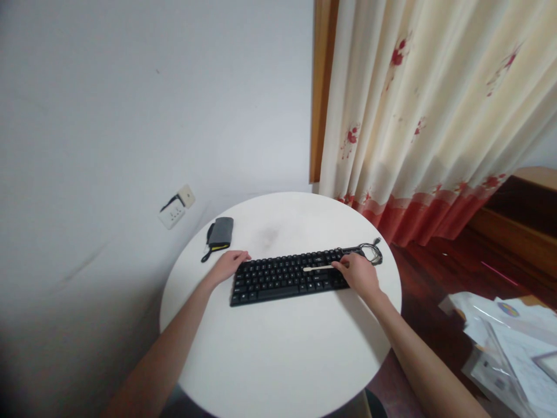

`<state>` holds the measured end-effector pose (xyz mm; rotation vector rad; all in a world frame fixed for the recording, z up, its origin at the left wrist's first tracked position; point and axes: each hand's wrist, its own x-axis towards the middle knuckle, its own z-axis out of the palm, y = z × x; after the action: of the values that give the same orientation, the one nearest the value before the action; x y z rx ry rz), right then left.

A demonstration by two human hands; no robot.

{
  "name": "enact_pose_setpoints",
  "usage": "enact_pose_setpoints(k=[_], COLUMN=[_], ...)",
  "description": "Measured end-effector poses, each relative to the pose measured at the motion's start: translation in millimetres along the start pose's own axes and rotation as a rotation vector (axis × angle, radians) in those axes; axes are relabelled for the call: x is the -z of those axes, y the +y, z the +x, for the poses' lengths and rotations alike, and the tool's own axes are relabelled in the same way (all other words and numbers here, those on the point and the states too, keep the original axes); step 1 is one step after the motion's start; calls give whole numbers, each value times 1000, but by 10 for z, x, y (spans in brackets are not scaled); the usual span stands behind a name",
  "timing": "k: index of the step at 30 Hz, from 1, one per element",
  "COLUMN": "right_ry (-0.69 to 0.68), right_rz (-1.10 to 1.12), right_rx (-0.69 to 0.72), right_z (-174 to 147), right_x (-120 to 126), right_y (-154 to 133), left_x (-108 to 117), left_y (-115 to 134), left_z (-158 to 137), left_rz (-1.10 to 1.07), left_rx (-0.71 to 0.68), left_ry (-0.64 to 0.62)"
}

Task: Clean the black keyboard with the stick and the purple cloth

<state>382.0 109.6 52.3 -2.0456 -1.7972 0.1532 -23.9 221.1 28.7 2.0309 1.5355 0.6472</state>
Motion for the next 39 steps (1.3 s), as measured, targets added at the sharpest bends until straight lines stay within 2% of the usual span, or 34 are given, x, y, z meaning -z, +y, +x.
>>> enact_pose_setpoints(k=[5, 15, 20, 24, 39], right_ry=[-40, -143, -182, -207, -187], right_rz=[29, 40, 40, 61, 56], right_rx=[51, 263, 329, 347, 318], right_z=[11, -77, -125, -168, -253], right_x=[-79, -406, -500, -550, -512], right_y=[-487, -1561, -1908, -1970, -1734], left_x=[8, 7, -17, -15, -37], left_y=[11, 30, -16, -5, -43], left_z=[-4, -27, -21, -28, -8], left_rz=[0, -26, -48, -50, -49], left_rx=[1, -6, -4, -17, -13], left_ry=[1, 6, 23, 24, 15])
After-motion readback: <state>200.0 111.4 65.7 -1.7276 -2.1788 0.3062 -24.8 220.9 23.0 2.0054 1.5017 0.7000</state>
